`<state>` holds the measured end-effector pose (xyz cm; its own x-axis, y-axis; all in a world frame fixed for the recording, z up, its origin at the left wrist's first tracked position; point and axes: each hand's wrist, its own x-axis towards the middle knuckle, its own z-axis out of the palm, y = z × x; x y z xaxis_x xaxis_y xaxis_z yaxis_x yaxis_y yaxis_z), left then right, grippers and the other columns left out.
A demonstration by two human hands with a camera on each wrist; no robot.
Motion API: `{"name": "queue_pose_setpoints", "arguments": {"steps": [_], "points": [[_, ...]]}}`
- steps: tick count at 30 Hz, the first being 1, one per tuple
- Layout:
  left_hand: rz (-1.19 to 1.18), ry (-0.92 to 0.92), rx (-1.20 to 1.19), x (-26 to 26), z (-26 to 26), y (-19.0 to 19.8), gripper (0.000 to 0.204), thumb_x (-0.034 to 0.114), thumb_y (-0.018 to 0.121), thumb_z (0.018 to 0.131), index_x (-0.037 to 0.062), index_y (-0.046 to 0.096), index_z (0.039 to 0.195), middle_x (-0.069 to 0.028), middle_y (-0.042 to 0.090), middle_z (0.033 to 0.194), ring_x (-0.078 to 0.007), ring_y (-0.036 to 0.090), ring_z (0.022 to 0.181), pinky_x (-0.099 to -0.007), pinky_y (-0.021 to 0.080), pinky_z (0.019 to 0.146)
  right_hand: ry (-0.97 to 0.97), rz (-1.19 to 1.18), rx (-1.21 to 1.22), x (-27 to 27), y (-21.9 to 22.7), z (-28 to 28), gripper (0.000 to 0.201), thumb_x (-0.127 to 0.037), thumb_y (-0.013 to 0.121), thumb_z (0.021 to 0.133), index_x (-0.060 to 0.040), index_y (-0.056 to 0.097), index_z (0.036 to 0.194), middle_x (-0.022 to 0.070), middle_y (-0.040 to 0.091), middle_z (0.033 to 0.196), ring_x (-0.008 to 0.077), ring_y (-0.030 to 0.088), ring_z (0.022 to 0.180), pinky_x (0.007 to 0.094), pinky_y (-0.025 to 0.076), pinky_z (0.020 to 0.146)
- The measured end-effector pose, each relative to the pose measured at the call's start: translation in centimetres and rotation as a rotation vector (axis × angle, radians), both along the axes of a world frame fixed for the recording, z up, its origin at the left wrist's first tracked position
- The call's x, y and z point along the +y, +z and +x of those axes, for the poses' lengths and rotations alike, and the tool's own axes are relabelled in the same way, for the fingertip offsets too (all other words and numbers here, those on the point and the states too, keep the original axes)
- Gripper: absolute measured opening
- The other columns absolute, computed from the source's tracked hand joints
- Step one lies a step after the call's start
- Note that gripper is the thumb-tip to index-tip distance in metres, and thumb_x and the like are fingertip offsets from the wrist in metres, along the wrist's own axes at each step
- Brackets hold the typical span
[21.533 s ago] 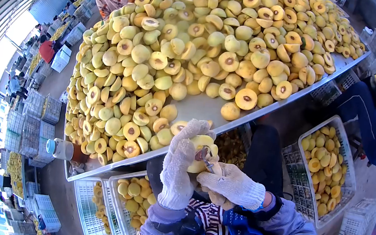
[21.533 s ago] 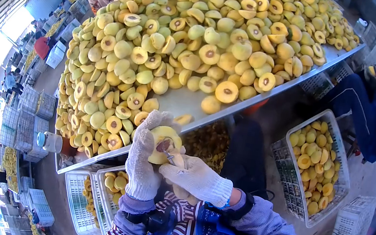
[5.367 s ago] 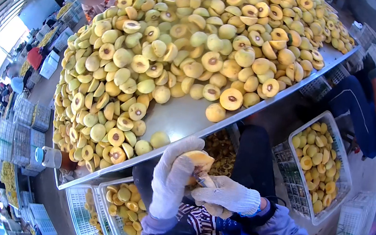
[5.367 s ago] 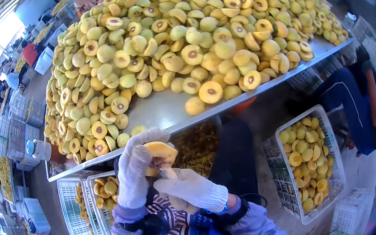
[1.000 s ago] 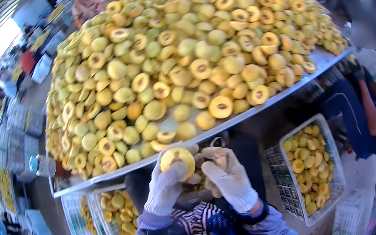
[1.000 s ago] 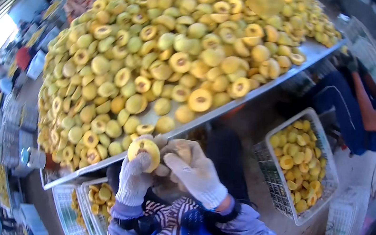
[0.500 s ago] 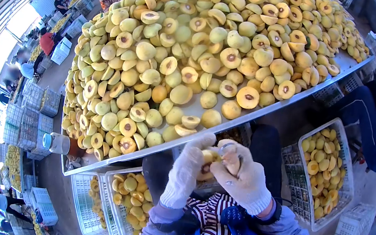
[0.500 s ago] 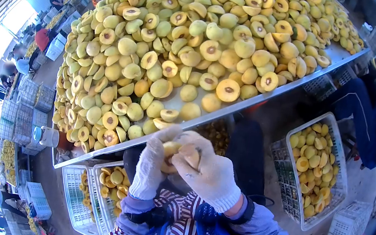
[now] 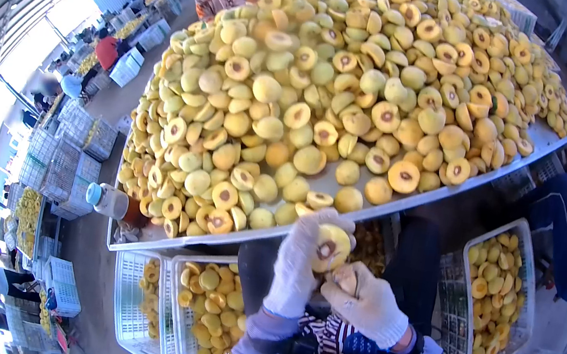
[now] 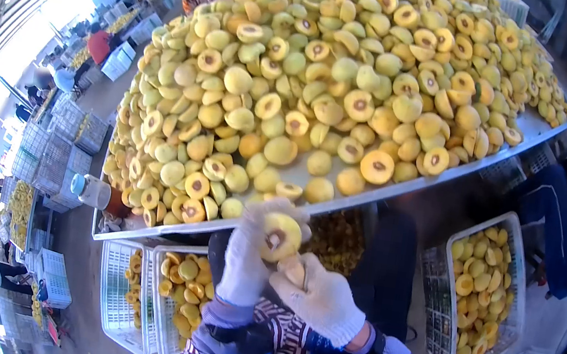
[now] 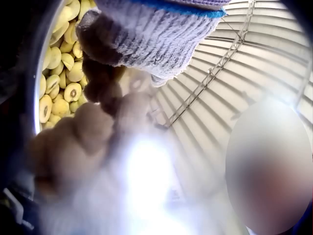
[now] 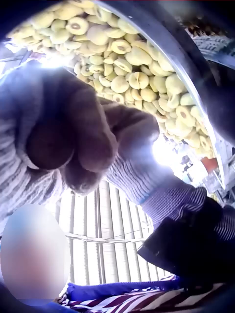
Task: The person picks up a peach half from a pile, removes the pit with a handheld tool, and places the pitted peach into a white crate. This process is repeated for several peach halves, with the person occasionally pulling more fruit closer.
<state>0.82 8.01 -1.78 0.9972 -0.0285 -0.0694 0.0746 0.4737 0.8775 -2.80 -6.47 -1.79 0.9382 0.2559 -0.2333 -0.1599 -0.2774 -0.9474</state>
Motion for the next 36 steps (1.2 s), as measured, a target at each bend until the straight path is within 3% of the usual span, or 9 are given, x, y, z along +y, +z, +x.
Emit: {"name": "queue_pose_setpoints", "arguments": {"steps": [1,3,8,17,20,24,27,32,36], "points": [[-0.076,0.034,0.087,0.1,0.1,0.5,0.051,0.047,0.046,0.103,0.0010,0.054,0.124,-0.0163,0.066,0.114,-0.0227,0.065,0.099,-0.0334,0.054,0.087,-0.017,-0.024,0.043,-0.1,0.1,0.2,0.037,-0.037,0.072,0.086,-0.0099,0.061,0.109,0.0170,0.069,0.089,0.0377,0.069,0.086,0.0400,0.054,0.075],[-0.038,0.036,0.075,0.8,0.1,0.2,0.052,0.048,0.046,0.103,0.0009,0.054,0.124,-0.0173,0.066,0.114,-0.0241,0.066,0.098,-0.0341,0.056,0.085,-0.015,-0.066,-0.043,-0.4,1.1,0.6,0.037,-0.037,0.072,0.087,-0.0076,0.061,0.107,0.0180,0.068,0.084,0.0404,0.068,0.079,0.0410,0.054,0.068],[0.213,0.011,0.026,1.2,-0.4,-0.2,0.053,0.048,0.043,0.104,-0.0013,0.055,0.121,-0.0157,0.067,0.111,-0.0229,0.067,0.095,-0.0331,0.055,0.085,0.075,-0.117,0.017,0.0,0.8,0.4,0.040,-0.043,0.067,0.089,-0.0078,0.060,0.107,0.0202,0.068,0.082,0.0411,0.068,0.079,0.0447,0.054,0.068],[0.084,0.079,0.065,-0.6,-2.2,1.5,0.048,0.039,0.042,0.105,-0.0011,0.057,0.127,-0.0136,0.067,0.113,-0.0202,0.065,0.098,-0.0313,0.054,0.087,0.138,-0.142,0.024,0.0,1.0,0.2,0.040,-0.043,0.064,0.090,-0.0069,0.058,0.107,0.0224,0.067,0.086,0.0435,0.066,0.081,0.0477,0.053,0.068],[0.310,0.185,-0.024,-1.0,-2.1,1.6,0.053,0.044,0.047,0.104,-0.0050,0.060,0.119,-0.0164,0.069,0.103,-0.0176,0.066,0.079,-0.0281,0.054,0.070,0.178,0.007,0.086,0.0,0.3,0.2,0.037,-0.040,0.065,0.092,-0.0067,0.058,0.107,0.0169,0.068,0.080,0.0334,0.069,0.071,0.0411,0.053,0.062],[0.540,0.071,0.015,0.3,-1.8,1.3,0.036,0.030,0.050,0.105,-0.0022,0.061,0.117,-0.0105,0.069,0.097,-0.0130,0.065,0.077,-0.0274,0.053,0.070,0.278,0.339,0.647,-0.8,2.1,1.1,0.030,-0.033,0.065,0.095,-0.0084,0.058,0.110,-0.0018,0.057,0.066,0.0040,0.052,0.051,0.0199,0.039,0.044],[1.029,-0.054,-0.349,1.5,-1.0,2.2,0.032,0.026,0.052,0.103,-0.0010,0.062,0.116,-0.0079,0.068,0.097,-0.0110,0.064,0.078,-0.0279,0.054,0.072,0.349,0.408,0.730,-1.5,0.2,1.5,0.030,-0.033,0.064,0.095,-0.0081,0.058,0.111,-0.0006,0.057,0.066,0.0058,0.051,0.048,0.0204,0.038,0.042],[0.866,-0.258,-0.165,1.8,0.8,2.8,0.040,0.034,0.046,0.105,0.0005,0.062,0.120,-0.0063,0.067,0.103,-0.0105,0.059,0.082,-0.0259,0.048,0.072,0.151,0.359,0.445,-0.5,0.1,0.2,0.034,-0.035,0.064,0.095,-0.0087,0.055,0.114,0.0008,0.058,0.065,0.0067,0.052,0.048,0.0203,0.038,0.043],[0.520,0.065,-0.264,-1.1,-1.5,2.1,0.052,0.042,0.054,0.101,-0.0045,0.057,0.123,-0.0108,0.065,0.110,-0.0138,0.057,0.090,-0.0282,0.045,0.087,0.163,0.423,0.475,-1.2,1.8,0.9,0.029,-0.037,0.062,0.095,-0.0095,0.056,0.102,0.0007,0.056,0.062,0.0073,0.051,0.045,0.0207,0.038,0.041]]}}
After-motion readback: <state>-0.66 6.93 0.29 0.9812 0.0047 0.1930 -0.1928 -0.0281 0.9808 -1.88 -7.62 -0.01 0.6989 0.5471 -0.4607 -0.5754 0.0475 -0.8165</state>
